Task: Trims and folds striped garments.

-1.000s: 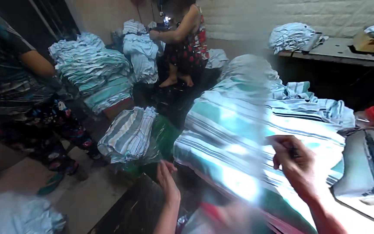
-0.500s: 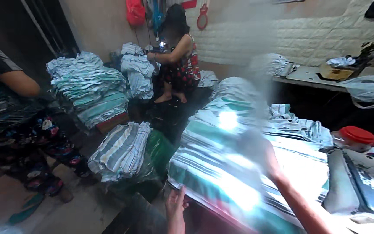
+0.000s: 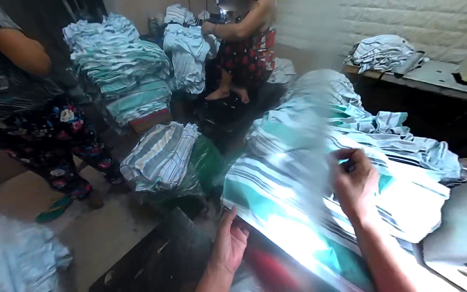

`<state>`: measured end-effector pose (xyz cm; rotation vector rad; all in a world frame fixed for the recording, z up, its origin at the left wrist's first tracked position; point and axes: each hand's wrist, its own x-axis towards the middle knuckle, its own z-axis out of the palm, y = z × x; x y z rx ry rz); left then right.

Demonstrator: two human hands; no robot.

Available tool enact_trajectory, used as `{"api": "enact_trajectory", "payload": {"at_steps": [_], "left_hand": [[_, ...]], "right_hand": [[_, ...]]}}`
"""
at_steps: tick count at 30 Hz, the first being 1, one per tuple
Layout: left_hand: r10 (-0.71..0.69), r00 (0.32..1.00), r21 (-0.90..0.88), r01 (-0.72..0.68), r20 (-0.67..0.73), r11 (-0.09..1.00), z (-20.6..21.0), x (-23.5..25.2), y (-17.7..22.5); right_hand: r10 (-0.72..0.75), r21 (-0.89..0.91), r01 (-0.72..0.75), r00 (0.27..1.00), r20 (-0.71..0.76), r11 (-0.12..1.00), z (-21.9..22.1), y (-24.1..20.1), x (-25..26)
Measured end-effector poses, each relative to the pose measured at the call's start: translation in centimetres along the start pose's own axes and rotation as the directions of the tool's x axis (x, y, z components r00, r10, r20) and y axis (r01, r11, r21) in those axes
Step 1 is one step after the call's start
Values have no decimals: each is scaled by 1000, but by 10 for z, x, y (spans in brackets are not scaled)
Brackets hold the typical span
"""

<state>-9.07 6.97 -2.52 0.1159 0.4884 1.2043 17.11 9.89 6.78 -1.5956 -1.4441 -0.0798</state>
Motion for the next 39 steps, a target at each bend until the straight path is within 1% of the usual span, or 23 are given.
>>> {"api": "enact_trajectory", "payload": {"at_steps": [3,6,8,10,12,13,14,15,16,17,18,19,20,22,25,28,29,31,33,34,35,36,39], "left_hand": [[-14,999,-10,15,28,1000,8,-3,0],[6,999,53,-8,49,999,16,-5,2],[29,998,52,-32,59,998,21,-6,2],[77,987,91,-90,138,992,22,-5,3],[181,934,329,-283,309,901,16,-2,3],[241,879,529,-446,412,722,12,0,4],[275,811,705,-584,516,402,8,1,6],[275,752,780,-625,599,12,6,2,6],[241,711,748,-593,660,-298,5,3,4],[176,714,697,-546,677,-465,4,4,1],[110,747,676,-517,656,-526,2,4,-1],[41,796,692,-498,604,-523,0,5,-1],[10,811,703,-501,585,-504,-5,5,-1],[60,753,690,-563,655,-454,-19,7,1],[171,676,690,-654,717,-310,-34,3,2],[189,741,765,-624,644,-162,-48,-9,1],[198,781,805,-587,592,-89,-51,-13,-1],[217,847,843,-520,486,138,-52,-19,-5],[235,881,793,-472,410,386,-43,-22,-11],[247,885,759,-466,395,455,-37,-22,-14],[270,871,738,-491,411,463,-32,-21,-17],[300,842,732,-539,449,417,-27,-19,-20],[391,757,766,-619,524,173,-7,-10,-24]], "right_hand": [[-137,126,105,950,279,986,16,-37,-57],[-270,9,298,851,451,955,31,-59,-94],[-267,-79,337,850,454,938,35,-63,-102],[-276,-114,338,887,370,934,26,-60,-94],[-381,-122,409,902,203,904,-4,-54,-77],[-416,-160,434,899,138,886,-22,-48,-66],[-439,-217,445,895,79,869,-39,-39,-55],[-452,-281,442,891,30,852,-53,-30,-45],[-444,-336,425,896,22,840,-63,-21,-39],[-406,-371,397,912,59,839,-70,-14,-38],[-345,-386,368,930,131,846,-71,-8,-42],[-260,-384,330,939,224,862,-70,-4,-47],[-159,-379,282,933,323,881,-67,1,-55],[-33,-345,208,892,451,915,-64,13,-67],[36,-265,107,875,483,958,-79,24,-66],[111,-229,-20,912,394,973,-93,20,-59],[122,-201,-51,926,358,978,-93,18,-56],[111,-96,-85,939,326,992,-89,10,-51],[55,48,-75,941,333,996,-79,0,-48],[23,112,-67,936,352,991,-72,-5,-48],[-9,163,-57,925,379,985,-65,-9,-48],[-36,201,-52,912,408,978,-57,-12,-48],[-111,281,-32,871,478,959,-28,-23,-51]]}}
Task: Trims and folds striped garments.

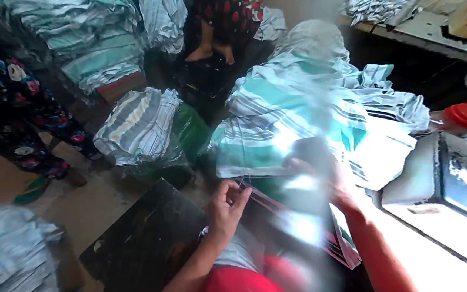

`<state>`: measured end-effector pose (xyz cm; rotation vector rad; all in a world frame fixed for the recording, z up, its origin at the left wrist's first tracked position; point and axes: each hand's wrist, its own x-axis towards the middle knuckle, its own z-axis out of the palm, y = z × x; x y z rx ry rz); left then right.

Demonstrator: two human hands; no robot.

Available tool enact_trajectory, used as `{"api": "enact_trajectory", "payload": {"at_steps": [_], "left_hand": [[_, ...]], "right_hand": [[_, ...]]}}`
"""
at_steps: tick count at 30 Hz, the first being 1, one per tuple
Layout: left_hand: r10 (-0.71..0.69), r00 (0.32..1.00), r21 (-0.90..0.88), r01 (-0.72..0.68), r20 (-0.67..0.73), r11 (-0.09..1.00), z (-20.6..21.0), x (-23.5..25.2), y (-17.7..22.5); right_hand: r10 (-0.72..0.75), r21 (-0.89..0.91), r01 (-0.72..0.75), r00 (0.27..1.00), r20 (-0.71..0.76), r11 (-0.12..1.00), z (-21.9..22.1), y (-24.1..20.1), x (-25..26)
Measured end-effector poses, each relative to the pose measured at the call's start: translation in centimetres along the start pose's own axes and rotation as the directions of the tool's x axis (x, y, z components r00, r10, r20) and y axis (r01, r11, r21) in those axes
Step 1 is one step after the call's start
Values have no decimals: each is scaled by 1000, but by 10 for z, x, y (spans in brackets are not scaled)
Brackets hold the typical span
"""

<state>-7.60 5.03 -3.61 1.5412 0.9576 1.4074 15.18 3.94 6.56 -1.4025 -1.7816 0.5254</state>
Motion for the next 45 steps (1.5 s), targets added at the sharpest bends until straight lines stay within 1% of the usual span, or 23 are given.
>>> {"api": "enact_trajectory", "payload": {"at_steps": [3,5,7,9,11,13,16,20,23,25,27,28,29,30,31,33,34,36,39,42,45], "left_hand": [[82,995,263,-63,-63,963,13,17,1],[83,996,390,-64,-30,919,18,26,0],[61,998,431,-64,21,900,19,29,-2],[69,997,394,-76,32,916,17,28,-4],[21,999,278,-31,37,960,11,25,-2],[-34,998,139,26,51,990,5,23,-1],[-99,992,11,99,78,995,-1,22,1],[-124,988,-33,127,93,991,-4,22,2],[-127,986,-22,130,106,991,-4,22,2],[-128,985,-9,130,111,991,-4,21,2],[-116,988,1,116,103,993,-3,21,-1],[-106,990,6,106,92,994,-3,21,-3],[-103,992,20,102,75,995,-2,21,-4],[-119,991,49,116,55,992,0,22,-5],[-152,988,85,149,40,985,2,23,-4],[-237,971,138,230,38,963,6,26,0],[-250,967,157,241,41,958,8,29,2],[-220,975,172,211,35,962,11,31,1],[-168,985,116,163,39,980,7,31,-5],[-182,982,52,179,46,982,-2,27,-6],[-209,977,20,208,46,978,-5,24,-3]], "right_hand": [[-1,26,-1,997,77,1000,28,1,7],[-1,-18,3,993,122,1000,41,12,11],[-11,-113,24,994,113,993,47,20,12],[-15,-183,32,996,91,983,45,20,12],[-102,-264,115,993,63,958,44,19,10],[-183,-330,203,979,91,922,41,12,8],[-236,-426,273,962,137,863,41,4,6],[-252,-524,328,944,213,786,44,0,8],[-382,-557,412,907,177,721,52,15,5],[-414,-571,421,898,151,704,55,17,4],[-394,-567,389,911,120,726,56,13,4],[-340,-546,339,935,103,766,56,9,5],[-251,-496,259,964,84,829,54,3,6],[-168,-429,180,984,65,885,52,3,6],[-117,-365,126,992,46,922,50,6,6],[-59,-273,61,998,14,960,49,12,5],[-48,-259,49,999,7,965,49,13,6],[-73,-299,73,997,10,952,51,15,6],[-132,-376,135,991,34,917,51,13,7],[-206,-446,214,976,68,869,51,6,7],[-244,-518,269,963,117,812,53,-1,8]]}}
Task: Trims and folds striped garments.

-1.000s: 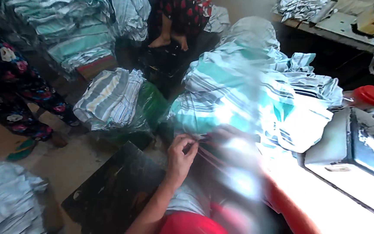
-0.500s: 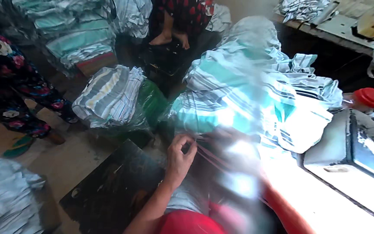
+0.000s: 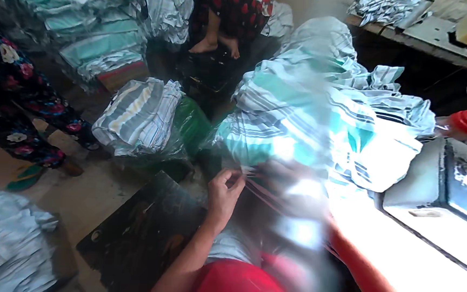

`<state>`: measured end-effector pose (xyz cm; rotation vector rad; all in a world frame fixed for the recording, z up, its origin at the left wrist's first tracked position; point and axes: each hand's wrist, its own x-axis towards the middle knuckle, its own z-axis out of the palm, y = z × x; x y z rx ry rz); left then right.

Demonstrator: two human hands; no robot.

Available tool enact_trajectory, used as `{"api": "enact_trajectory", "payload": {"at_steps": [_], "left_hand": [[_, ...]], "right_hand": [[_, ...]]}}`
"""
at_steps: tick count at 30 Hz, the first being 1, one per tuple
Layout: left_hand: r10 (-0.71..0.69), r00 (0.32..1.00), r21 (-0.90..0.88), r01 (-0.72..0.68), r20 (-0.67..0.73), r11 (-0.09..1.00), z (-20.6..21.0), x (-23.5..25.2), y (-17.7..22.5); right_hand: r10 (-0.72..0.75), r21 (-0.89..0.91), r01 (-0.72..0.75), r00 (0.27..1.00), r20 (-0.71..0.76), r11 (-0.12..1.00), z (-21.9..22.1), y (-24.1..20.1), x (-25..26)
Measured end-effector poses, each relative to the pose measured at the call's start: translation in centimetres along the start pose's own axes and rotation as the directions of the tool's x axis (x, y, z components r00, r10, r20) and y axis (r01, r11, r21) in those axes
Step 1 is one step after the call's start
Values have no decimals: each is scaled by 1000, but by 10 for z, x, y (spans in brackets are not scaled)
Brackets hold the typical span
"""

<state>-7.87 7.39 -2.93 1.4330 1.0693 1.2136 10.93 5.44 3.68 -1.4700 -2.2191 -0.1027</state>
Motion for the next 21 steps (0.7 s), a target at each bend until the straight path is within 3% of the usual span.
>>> {"api": "enact_trajectory", "payload": {"at_steps": [5,8,14,21], "left_hand": [[34,999,45,-33,-15,998,-2,-4,-1],[75,997,88,-74,-12,993,-2,-6,0],[54,998,32,-54,-10,998,-3,-9,0],[68,997,36,-68,-20,997,-4,-11,0]], "right_hand": [[-72,-53,73,997,4,996,2,1,-1],[-42,-53,45,998,57,998,-6,-9,4],[-48,-44,53,992,115,998,-8,-12,5],[-125,-72,130,990,68,989,5,-8,5]]}}
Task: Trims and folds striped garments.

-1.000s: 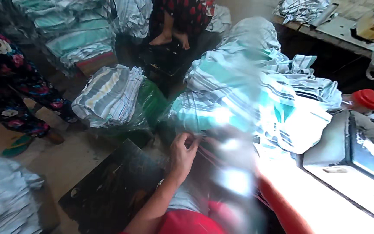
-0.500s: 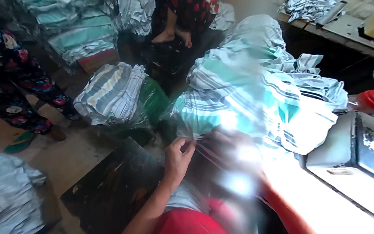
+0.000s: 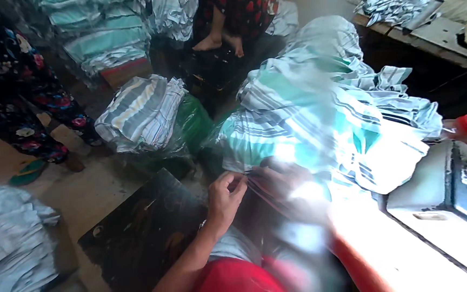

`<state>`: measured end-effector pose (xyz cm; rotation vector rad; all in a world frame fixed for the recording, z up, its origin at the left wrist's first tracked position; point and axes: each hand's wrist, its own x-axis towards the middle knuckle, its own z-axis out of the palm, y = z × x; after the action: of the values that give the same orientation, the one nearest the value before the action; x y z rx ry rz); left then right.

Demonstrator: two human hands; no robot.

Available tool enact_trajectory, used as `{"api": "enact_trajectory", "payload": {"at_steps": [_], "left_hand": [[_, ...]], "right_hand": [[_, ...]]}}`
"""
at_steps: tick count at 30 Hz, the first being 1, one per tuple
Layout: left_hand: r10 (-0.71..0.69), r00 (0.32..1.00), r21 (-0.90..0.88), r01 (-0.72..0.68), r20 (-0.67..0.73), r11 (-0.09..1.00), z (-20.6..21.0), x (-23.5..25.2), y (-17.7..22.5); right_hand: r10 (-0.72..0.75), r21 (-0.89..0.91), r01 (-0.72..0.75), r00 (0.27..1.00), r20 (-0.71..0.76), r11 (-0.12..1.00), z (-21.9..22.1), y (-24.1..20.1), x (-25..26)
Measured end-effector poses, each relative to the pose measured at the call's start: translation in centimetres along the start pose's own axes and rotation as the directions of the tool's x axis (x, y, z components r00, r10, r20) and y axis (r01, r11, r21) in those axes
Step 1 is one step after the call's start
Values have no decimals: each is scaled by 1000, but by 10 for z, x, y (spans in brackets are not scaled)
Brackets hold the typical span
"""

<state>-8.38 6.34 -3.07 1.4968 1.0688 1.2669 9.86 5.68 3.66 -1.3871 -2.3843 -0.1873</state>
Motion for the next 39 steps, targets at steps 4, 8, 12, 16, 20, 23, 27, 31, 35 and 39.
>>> {"api": "enact_trajectory", "payload": {"at_steps": [4,8,12,16,20,23,27,31,35,39], "left_hand": [[8,1000,1,-8,-1,1000,1,1,-1],[33,999,-5,-33,23,999,0,0,-1],[187,951,48,-204,245,978,-10,-12,-23],[427,886,402,-463,180,790,-9,-25,-59],[518,843,596,-342,-148,727,7,-2,-62],[552,802,642,-302,-229,705,9,19,-62],[612,763,627,-375,-210,683,-1,25,-63],[624,750,514,-454,-221,728,-9,25,-51],[438,864,298,-362,-247,883,-14,33,-26],[223,965,401,-152,-137,903,-23,52,-3]], "right_hand": [[-129,-69,121,984,-124,990,13,6,-7],[-25,-60,18,993,-120,998,13,3,-3],[236,255,-235,971,28,938,-8,18,-7],[204,218,-226,972,116,950,-31,35,-19],[223,235,-235,972,77,943,-27,33,-20],[283,261,-279,959,23,924,-23,29,-20],[325,190,-324,945,26,927,-29,25,-23],[396,168,-386,918,-31,907,-31,19,-23],[435,369,-359,889,-144,857,-39,33,-24],[605,368,-577,795,48,729,-36,53,-6]]}}
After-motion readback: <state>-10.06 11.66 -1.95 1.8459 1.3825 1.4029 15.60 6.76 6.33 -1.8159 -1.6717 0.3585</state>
